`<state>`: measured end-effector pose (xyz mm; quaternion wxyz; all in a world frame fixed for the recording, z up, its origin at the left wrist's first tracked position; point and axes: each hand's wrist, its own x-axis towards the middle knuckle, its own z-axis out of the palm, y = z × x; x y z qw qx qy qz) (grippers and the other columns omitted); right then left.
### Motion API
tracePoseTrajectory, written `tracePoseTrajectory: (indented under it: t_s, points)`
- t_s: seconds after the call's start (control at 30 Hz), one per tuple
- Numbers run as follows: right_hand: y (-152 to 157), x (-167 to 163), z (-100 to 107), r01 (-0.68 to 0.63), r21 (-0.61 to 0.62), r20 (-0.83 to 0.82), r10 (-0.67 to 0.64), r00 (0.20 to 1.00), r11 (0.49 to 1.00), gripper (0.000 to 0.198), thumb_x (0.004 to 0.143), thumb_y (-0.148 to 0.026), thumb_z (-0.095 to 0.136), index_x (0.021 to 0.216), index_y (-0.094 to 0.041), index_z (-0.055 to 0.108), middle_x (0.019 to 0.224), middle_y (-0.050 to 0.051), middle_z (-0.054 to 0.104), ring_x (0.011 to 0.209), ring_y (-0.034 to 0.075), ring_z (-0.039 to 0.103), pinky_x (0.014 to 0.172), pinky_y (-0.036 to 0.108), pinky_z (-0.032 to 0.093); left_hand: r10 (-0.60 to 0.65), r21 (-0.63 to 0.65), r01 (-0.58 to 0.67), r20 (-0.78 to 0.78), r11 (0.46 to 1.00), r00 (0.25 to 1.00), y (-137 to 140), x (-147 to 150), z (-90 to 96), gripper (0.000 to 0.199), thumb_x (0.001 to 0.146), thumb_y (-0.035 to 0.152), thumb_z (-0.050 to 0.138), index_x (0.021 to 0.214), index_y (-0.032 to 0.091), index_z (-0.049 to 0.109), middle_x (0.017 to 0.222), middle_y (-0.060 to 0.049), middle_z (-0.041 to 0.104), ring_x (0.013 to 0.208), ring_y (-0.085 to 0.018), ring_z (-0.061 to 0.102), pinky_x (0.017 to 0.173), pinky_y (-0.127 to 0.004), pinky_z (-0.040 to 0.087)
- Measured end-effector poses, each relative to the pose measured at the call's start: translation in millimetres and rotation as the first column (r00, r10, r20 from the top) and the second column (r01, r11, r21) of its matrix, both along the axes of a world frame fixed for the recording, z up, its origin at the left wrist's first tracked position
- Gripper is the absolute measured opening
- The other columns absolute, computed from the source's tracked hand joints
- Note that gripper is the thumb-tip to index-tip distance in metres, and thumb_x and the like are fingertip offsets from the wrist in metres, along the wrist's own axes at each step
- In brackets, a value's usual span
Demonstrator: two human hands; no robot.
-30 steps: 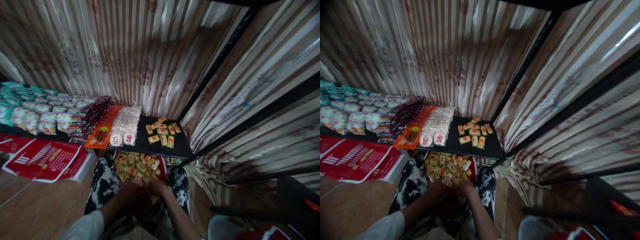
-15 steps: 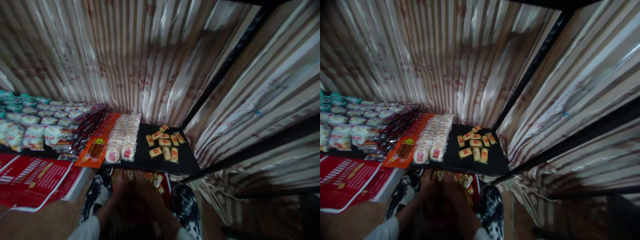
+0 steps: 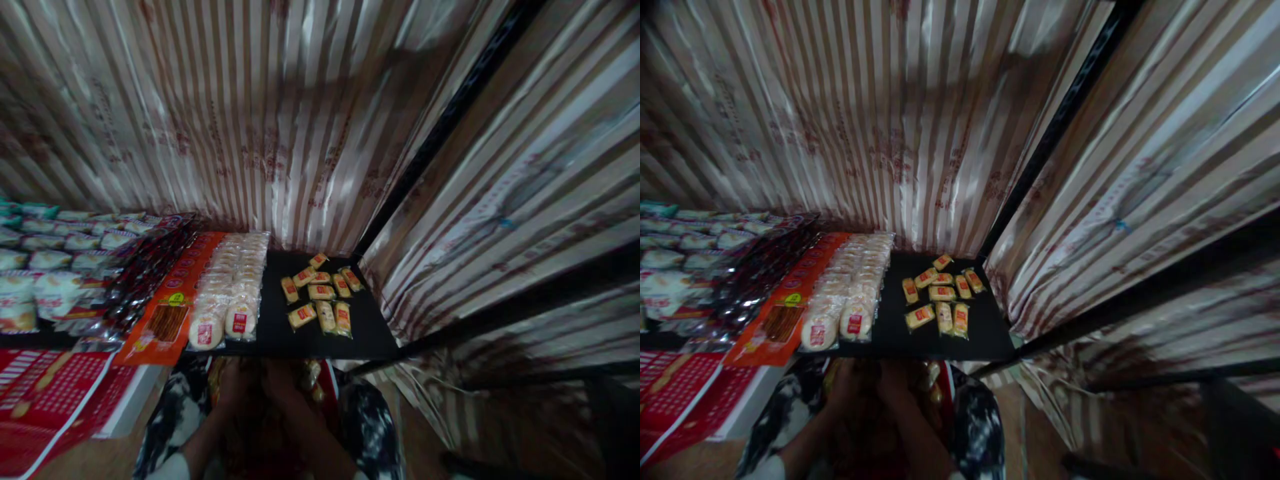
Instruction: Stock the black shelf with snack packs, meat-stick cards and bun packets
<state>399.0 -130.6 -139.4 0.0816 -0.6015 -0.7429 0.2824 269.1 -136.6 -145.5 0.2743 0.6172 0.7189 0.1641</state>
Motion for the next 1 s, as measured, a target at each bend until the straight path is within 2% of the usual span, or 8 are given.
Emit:
tracePoseTrajectory:
  t_s: [0.07,0.13,0.23,0.37,0.5,0.77,0.87,1.0]
  points:
    - [-1.9,0.3,2.5,0.021,-0.001,-0.007,-0.021,1.000,1.000,0.046,0.080,-0.010,0.045,0.124,-0.018,0.055,0.128,0.012,0.055,0.121,0.027,0.048,0.102,0.039,0.033,0.097,0.054,-0.098,0.027,0.994,0.995,-7.0,3.9,3.8,0.034,0.075,0.004,0.043,0.100,0.014,0.064,0.102,-0.011,0.067,0.104,-0.023,0.059,0.089,-0.033,0.046]
    - [-4.5,1.0,7.0,0.023,-0.020,0.007,-0.023,1.000,1.000,0.046,0.078,-0.006,0.044,0.119,-0.017,0.059,0.122,0.012,0.060,0.115,0.027,0.052,0.099,0.038,0.036,0.108,0.124,-0.116,0.066,0.985,0.992,-14.5,8.1,8.7,0.035,0.074,0.004,0.043,0.099,0.017,0.064,0.106,-0.009,0.065,0.107,-0.022,0.057,0.093,-0.032,0.044]
    - [-11.6,3.4,14.9,0.030,-0.003,0.000,-0.030,1.000,1.000,0.043,0.079,-0.007,0.044,0.116,-0.018,0.062,0.115,0.012,0.063,0.112,0.026,0.054,0.096,0.037,0.038,0.091,0.179,-0.113,0.127,0.977,0.988,-26.0,12.1,14.8,0.032,0.078,0.008,0.042,0.098,0.018,0.065,0.105,-0.008,0.065,0.104,-0.020,0.058,0.093,-0.033,0.045]
    - [-27.2,7.3,20.1,0.022,0.103,-0.132,-0.008,0.991,0.994,0.043,0.079,-0.010,0.047,0.119,-0.023,0.059,0.119,0.009,0.059,0.113,0.021,0.051,0.095,0.030,0.038,0.074,0.131,-0.098,0.172,0.986,0.982,-40.5,12.5,19.8,0.030,0.082,0.016,0.039,0.094,0.016,0.066,0.098,-0.010,0.066,0.095,-0.021,0.061,0.088,-0.037,0.047]
    - [-41.4,9.6,23.2,-0.001,0.098,-0.189,0.020,0.982,0.995,0.041,0.081,-0.014,0.047,0.120,-0.022,0.058,0.117,0.008,0.058,0.108,0.019,0.053,0.092,0.028,0.040,0.018,0.179,-0.050,0.180,0.983,0.984,-52.9,13.3,28.3,0.031,0.081,0.016,0.038,0.093,0.015,0.067,0.095,-0.011,0.067,0.091,-0.022,0.062,0.087,-0.038,0.047]
    - [-53.4,19.7,54.8,-0.081,0.096,-0.213,0.099,0.972,0.992,0.041,0.083,-0.014,0.044,0.122,-0.013,0.054,0.117,0.013,0.060,0.109,0.021,0.054,0.094,0.031,0.039,-0.051,0.334,-0.050,0.287,0.941,0.957,-67.4,14.9,69.9,0.030,0.082,0.018,0.040,0.098,0.018,0.064,0.098,-0.008,0.066,0.096,-0.019,0.060,0.090,-0.035,0.046]
    - [-53.3,30.7,70.5,-0.019,0.057,-0.277,0.034,0.960,0.998,0.041,0.082,-0.014,0.044,0.122,-0.014,0.055,0.115,0.012,0.063,0.106,0.021,0.057,0.093,0.031,0.040,0.000,0.364,-0.104,0.275,0.926,0.962,-68.5,12.5,82.2,0.033,0.080,0.016,0.042,0.107,0.016,0.061,0.103,-0.009,0.063,0.100,-0.019,0.058,0.091,-0.035,0.045]
    - [-47.4,46.6,90.0,0.065,-0.027,-0.404,-0.070,0.912,0.998,0.038,0.081,-0.016,0.046,0.117,-0.019,0.057,0.101,0.006,0.068,0.093,0.019,0.061,0.086,0.030,0.044,0.003,0.266,-0.053,0.185,0.963,0.983,-66.1,13.5,89.1,0.035,0.076,0.015,0.047,0.108,0.014,0.061,0.107,-0.010,0.062,0.102,-0.020,0.057,0.093,-0.035,0.044]
